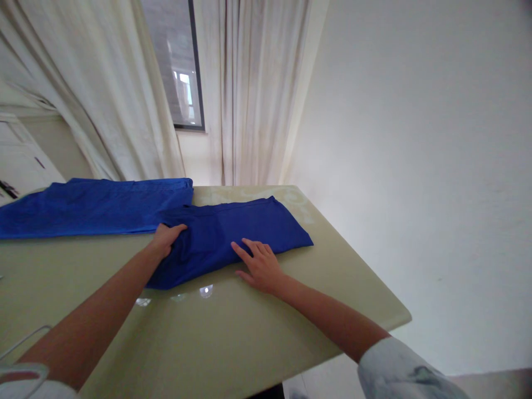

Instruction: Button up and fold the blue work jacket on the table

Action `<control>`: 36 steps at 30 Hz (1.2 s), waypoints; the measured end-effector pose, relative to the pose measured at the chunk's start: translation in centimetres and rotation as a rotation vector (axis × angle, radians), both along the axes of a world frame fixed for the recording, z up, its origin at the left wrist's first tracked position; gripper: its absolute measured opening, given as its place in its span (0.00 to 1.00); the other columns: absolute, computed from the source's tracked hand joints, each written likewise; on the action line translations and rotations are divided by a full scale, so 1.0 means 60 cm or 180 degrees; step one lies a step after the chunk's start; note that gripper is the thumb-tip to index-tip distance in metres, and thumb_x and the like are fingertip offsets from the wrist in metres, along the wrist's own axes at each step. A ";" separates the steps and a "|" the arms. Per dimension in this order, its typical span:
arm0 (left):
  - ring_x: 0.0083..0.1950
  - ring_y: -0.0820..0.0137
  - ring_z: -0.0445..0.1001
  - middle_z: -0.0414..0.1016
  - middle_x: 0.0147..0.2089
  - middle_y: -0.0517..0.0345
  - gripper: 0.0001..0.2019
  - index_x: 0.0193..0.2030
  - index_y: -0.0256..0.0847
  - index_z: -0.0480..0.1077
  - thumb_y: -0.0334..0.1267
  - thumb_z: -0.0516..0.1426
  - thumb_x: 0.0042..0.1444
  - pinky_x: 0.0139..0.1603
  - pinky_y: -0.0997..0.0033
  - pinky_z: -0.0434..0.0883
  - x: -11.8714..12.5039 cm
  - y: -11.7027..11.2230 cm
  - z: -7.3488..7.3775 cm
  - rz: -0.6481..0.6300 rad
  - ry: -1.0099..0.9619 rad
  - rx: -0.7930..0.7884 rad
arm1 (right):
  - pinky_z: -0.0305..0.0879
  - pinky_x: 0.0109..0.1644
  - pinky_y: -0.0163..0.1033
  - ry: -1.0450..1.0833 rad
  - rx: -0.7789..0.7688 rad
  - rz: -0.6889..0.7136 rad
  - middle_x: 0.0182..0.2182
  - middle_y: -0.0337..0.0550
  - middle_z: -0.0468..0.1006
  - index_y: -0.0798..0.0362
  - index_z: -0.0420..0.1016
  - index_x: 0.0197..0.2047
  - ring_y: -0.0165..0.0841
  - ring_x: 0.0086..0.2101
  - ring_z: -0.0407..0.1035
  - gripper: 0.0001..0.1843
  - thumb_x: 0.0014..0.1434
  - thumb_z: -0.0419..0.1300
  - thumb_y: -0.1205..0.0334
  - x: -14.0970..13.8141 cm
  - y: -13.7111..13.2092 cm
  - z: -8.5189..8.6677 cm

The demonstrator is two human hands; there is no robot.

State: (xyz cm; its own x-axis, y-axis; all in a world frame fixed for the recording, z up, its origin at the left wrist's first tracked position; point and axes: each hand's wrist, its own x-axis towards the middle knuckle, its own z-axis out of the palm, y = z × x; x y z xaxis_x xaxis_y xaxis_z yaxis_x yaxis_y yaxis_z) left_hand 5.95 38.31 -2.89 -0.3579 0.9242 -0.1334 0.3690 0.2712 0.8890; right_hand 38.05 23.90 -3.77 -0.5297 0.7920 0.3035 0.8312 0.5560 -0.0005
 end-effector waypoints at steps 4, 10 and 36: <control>0.56 0.58 0.82 0.78 0.63 0.42 0.30 0.60 0.41 0.72 0.45 0.69 0.50 0.51 0.61 0.80 0.040 -0.043 0.001 -0.0026 -0.0821 0.0183 | 0.65 0.60 0.49 -0.0214 -0.0250 0.0129 0.53 0.48 0.81 0.39 0.49 0.80 0.43 0.52 0.71 0.37 0.72 0.53 0.65 0.010 0.054 0.000; 0.43 0.55 0.83 0.84 0.44 0.45 0.29 0.43 0.41 0.73 0.69 0.54 0.60 0.47 0.57 0.77 -0.024 -0.085 0.005 -0.0992 0.0243 0.0124 | 0.65 0.63 0.60 -0.0037 -0.0333 -0.0952 0.52 0.54 0.83 0.49 0.62 0.75 0.49 0.53 0.73 0.33 0.68 0.51 0.68 0.240 0.144 0.061; 0.57 0.40 0.79 0.79 0.58 0.28 0.31 0.59 0.33 0.76 0.54 0.42 0.71 0.52 0.49 0.74 -0.082 0.064 0.002 -0.0570 0.2536 -0.0198 | 0.48 0.76 0.61 0.0385 -0.1818 -0.1338 0.76 0.56 0.55 0.52 0.45 0.82 0.54 0.73 0.55 0.59 0.55 0.69 0.47 0.363 0.040 0.068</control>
